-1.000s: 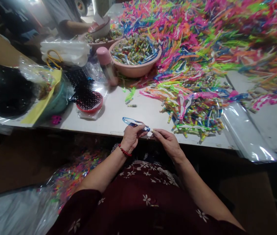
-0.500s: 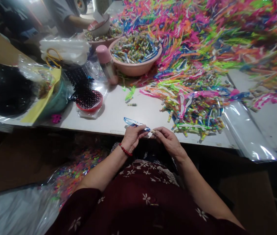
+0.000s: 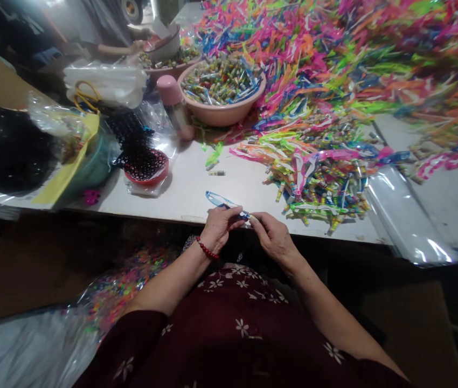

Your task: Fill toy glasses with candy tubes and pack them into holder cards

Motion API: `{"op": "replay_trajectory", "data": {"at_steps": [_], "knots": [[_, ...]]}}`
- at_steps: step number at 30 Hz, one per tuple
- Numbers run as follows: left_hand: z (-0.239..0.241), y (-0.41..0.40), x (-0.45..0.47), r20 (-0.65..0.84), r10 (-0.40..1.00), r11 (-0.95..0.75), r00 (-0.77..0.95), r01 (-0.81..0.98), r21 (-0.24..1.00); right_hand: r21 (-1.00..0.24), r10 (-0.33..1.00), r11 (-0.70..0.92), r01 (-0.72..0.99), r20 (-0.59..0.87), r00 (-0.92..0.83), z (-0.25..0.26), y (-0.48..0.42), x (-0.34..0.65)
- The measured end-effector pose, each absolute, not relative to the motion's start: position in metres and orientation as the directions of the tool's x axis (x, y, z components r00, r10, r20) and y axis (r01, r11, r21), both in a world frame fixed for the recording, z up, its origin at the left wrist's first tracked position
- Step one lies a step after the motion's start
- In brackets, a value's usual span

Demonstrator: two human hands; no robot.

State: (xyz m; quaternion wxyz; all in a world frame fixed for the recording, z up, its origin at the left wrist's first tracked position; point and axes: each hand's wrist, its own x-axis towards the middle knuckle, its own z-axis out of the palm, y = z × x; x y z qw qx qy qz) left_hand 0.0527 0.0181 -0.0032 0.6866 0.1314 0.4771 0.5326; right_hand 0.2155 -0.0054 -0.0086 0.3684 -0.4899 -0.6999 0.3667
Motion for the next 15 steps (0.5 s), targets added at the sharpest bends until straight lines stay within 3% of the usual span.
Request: {"op": "replay_trajectory", "data": {"at_steps": [5, 9, 15], "knots": [[-0.0041, 0.0160, 0.0538, -0.484, 0.875, 0.390, -0.010, -0.579, 0.716, -0.783, 0.928, 0.358, 0.509, 0.240, -0.285, -0.0089, 0.0023, 0.2171], [-0.0049, 0.0157, 0.0499, -0.397, 0.917, 0.340, 0.031, -0.581, 0.740, -0.780, 0.905, 0.389, 0.490, 0.224, -0.362, -0.0039, 0.0031, 0.2178], [-0.0019, 0.0191, 0.0452, -0.446, 0.886, 0.425, 0.124, -0.603, 0.675, -0.719, 0.886, 0.454, 0.526, 0.303, -0.350, -0.0068, 0.0016, 0.2151]]}}
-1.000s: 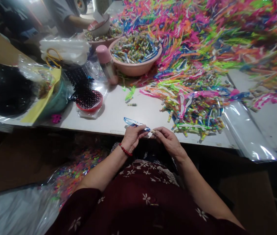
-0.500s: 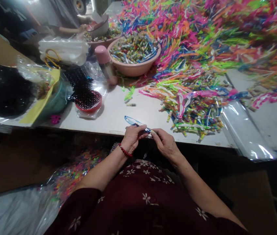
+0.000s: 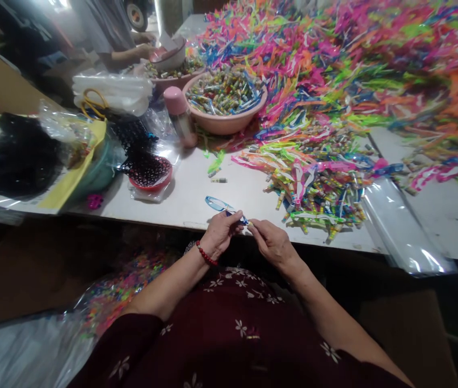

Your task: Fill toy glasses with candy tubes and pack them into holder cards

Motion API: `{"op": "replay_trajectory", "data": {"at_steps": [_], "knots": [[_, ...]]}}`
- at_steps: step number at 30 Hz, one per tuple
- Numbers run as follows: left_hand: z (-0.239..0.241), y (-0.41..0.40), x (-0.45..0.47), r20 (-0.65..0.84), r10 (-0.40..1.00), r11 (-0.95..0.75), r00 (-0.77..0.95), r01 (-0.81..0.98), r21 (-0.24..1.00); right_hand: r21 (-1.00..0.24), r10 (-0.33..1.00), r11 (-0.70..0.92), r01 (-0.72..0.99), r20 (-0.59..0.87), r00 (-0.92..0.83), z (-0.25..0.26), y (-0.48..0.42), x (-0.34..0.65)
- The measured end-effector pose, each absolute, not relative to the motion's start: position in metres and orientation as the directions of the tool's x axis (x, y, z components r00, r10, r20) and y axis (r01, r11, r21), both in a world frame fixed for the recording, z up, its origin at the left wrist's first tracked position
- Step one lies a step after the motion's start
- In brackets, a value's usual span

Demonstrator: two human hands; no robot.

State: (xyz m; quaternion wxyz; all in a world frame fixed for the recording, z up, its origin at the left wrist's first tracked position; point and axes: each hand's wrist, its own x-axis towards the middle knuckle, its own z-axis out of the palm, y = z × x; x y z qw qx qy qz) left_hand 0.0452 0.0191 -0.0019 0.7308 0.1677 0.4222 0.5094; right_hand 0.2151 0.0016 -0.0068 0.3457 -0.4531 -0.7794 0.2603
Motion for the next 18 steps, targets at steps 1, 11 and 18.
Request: {"op": "replay_trajectory", "data": {"at_steps": [1, 11, 18], "knots": [[-0.002, 0.019, 0.045, -0.443, 0.887, 0.424, 0.129, -0.607, 0.672, -0.707, 0.882, 0.464, 0.534, 0.314, -0.350, -0.008, 0.002, 0.215], [-0.003, 0.029, 0.049, -0.292, 0.941, 0.339, 0.174, -0.449, 0.827, -0.712, 0.902, 0.432, 0.554, 0.350, -0.254, 0.002, 0.016, 0.228], [-0.021, 0.083, 0.009, -0.072, 0.968, 0.093, -0.240, 0.077, 0.993, -0.391, 0.727, 0.162, 0.906, 0.668, 0.159, 0.047, 0.094, 0.308]]}}
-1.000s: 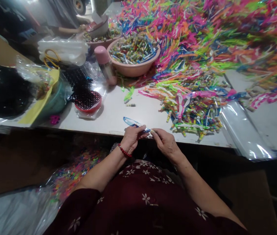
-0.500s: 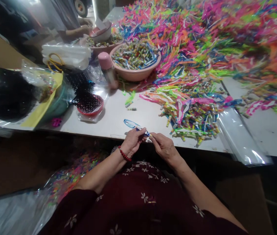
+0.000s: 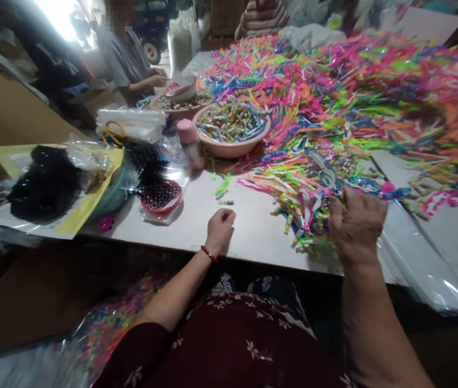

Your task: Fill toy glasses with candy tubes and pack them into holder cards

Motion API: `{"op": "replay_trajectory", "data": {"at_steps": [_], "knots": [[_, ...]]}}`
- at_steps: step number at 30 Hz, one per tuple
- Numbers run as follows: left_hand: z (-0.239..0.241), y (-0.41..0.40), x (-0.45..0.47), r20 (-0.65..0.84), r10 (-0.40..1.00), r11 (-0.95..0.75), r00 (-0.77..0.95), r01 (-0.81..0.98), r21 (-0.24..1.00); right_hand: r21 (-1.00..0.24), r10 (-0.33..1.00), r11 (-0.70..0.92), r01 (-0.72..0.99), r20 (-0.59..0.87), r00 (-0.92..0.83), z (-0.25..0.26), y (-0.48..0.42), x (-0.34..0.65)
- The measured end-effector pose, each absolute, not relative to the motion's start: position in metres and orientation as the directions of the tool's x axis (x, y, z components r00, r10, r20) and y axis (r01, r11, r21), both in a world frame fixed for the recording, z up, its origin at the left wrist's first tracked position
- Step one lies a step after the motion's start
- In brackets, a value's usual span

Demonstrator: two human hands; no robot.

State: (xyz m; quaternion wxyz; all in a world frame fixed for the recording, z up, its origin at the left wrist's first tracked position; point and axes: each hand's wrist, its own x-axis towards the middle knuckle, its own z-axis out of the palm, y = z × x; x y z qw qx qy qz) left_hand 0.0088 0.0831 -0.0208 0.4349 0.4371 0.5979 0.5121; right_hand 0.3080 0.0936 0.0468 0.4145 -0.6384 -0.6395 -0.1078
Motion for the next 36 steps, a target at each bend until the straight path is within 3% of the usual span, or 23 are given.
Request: {"op": "replay_trajectory", "data": {"at_steps": [3, 5, 8, 12, 15, 17, 22, 24, 27, 30, 33, 36], "knots": [[-0.021, 0.126, -0.015, 0.102, 0.928, 0.052, -0.358, 0.397, 0.916, -0.269, 0.702, 0.243, 0.932, 0.712, 0.023, 0.045, 0.120, 0.284], [-0.018, 0.155, -0.025, 0.149, 0.918, 0.057, -0.368, 0.495, 0.867, -0.252, 0.763, 0.400, 0.881, 0.625, -0.167, 0.034, 0.130, 0.241], [-0.012, 0.195, -0.030, 0.147, 0.924, 0.062, -0.354, 0.518, 0.853, -0.262, 0.823, 0.537, 0.802, 0.371, -0.430, 0.011, 0.138, 0.165], [-0.008, 0.228, -0.030, 0.070, 0.947, 0.093, -0.312, 0.480, 0.872, -0.245, 0.872, 0.489, 0.837, 0.172, -0.459, -0.012, 0.146, 0.106], [-0.006, 0.233, -0.032, 0.013, 0.952, 0.111, -0.307, 0.382, 0.917, -0.250, 0.899, 0.436, 0.864, 0.159, -0.408, -0.020, 0.148, 0.107], [-0.004, 0.226, -0.035, -0.015, 0.949, 0.106, -0.316, 0.273, 0.956, -0.336, 0.908, 0.416, 0.845, 0.205, -0.366, -0.021, 0.143, 0.121], [0.005, 0.176, -0.044, -0.107, 0.974, 0.086, -0.201, -0.107, 0.990, -0.796, 0.941, 0.339, 0.502, 0.292, -0.172, -0.018, 0.112, 0.163], [0.009, 0.150, -0.044, -0.181, 0.981, 0.133, -0.076, -0.420, 0.898, -0.910, 0.970, 0.239, 0.338, 0.213, -0.114, -0.016, 0.098, 0.177], [0.014, 0.119, -0.036, -0.267, 0.959, 0.233, 0.093, -0.795, 0.561, -0.978, 0.989, 0.121, 0.167, 0.104, -0.107, -0.010, 0.078, 0.188], [0.018, 0.103, -0.020, -0.336, 0.935, 0.265, 0.114, -0.854, 0.448, -0.994, 0.987, 0.085, 0.068, 0.075, -0.145, -0.001, 0.059, 0.188], [0.020, 0.095, -0.003, -0.411, 0.906, 0.303, 0.097, -0.827, 0.473, -0.997, 0.972, 0.044, 0.059, 0.029, -0.235, 0.006, 0.043, 0.183], [0.019, 0.086, 0.007, -0.435, 0.892, 0.372, 0.118, -0.740, 0.561, -0.983, 0.961, 0.108, 0.151, 0.064, -0.271, 0.010, 0.033, 0.182]]}}
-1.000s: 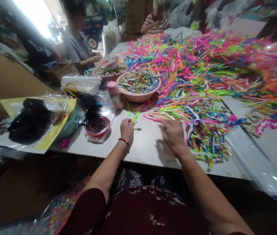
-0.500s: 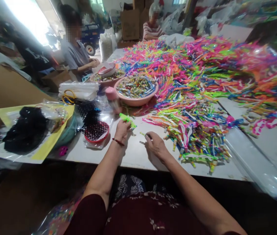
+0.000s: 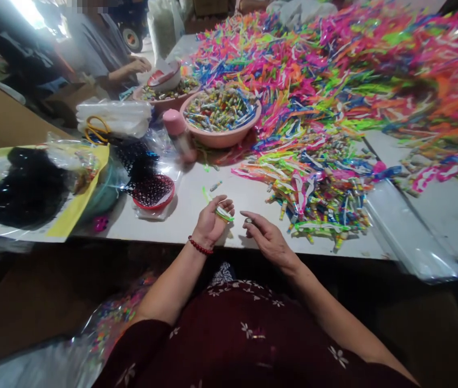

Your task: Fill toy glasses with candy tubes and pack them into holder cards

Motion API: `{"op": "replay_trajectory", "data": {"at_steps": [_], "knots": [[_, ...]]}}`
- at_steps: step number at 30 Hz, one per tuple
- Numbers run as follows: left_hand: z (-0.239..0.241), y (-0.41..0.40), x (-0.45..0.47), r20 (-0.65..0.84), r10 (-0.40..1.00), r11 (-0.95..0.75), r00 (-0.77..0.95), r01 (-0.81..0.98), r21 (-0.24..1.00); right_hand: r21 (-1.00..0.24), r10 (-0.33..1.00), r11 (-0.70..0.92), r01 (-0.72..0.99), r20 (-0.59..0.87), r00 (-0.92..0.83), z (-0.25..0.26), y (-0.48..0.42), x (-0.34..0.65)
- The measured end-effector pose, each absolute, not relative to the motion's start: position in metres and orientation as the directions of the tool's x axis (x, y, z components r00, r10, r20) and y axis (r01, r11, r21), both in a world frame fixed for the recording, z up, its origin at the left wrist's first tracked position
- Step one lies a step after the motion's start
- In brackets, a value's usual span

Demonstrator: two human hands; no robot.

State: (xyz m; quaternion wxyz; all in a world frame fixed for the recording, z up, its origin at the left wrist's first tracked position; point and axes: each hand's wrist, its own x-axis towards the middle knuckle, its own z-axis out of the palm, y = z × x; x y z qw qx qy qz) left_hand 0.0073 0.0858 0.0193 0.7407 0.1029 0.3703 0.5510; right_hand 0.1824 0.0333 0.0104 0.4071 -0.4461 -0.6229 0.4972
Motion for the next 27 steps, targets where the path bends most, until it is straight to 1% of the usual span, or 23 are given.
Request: {"op": "replay_trajectory", "data": {"at_steps": [3, 6, 9, 12, 16, 19, 21, 27], "knots": [[0.018, 0.073, 0.012, -0.380, 0.915, 0.379, 0.137, -0.614, 0.692, -0.967, 0.970, 0.132, 0.219, 0.081, -0.228, 0.013, 0.030, 0.188], [0.018, 0.060, 0.012, -0.298, 0.927, 0.375, 0.228, -0.521, 0.767, -0.973, 0.980, 0.105, 0.204, 0.066, -0.190, 0.017, 0.032, 0.196], [0.019, 0.049, 0.010, -0.321, 0.869, 0.472, 0.376, -0.433, 0.768, -0.963, 0.973, 0.174, 0.207, 0.135, -0.188, 0.024, 0.036, 0.204], [0.021, 0.041, 0.009, -0.357, 0.828, 0.523, 0.434, -0.366, 0.770, -0.959, 0.961, 0.220, 0.176, 0.182, -0.207, 0.026, 0.038, 0.210], [0.024, 0.034, 0.006, -0.322, 0.798, 0.500, 0.509, -0.262, 0.825, -0.993, 0.976, 0.108, 0.057, 0.095, -0.198, 0.023, 0.035, 0.216], [0.025, 0.032, 0.003, -0.316, 0.751, 0.508, 0.580, -0.200, 0.838, -0.998, 0.977, 0.039, 0.041, 0.030, -0.212, 0.021, 0.032, 0.219], [0.025, 0.031, 0.002, -0.327, 0.724, 0.523, 0.607, -0.175, 0.834, -0.998, 0.976, 0.034, 0.052, 0.022, -0.217, 0.021, 0.030, 0.222], [0.024, 0.030, 0.001, -0.338, 0.684, 0.540, 0.647, -0.137, 0.830, -0.994, 0.968, 0.083, 0.075, 0.063, -0.241, 0.017, 0.029, 0.235]]}}
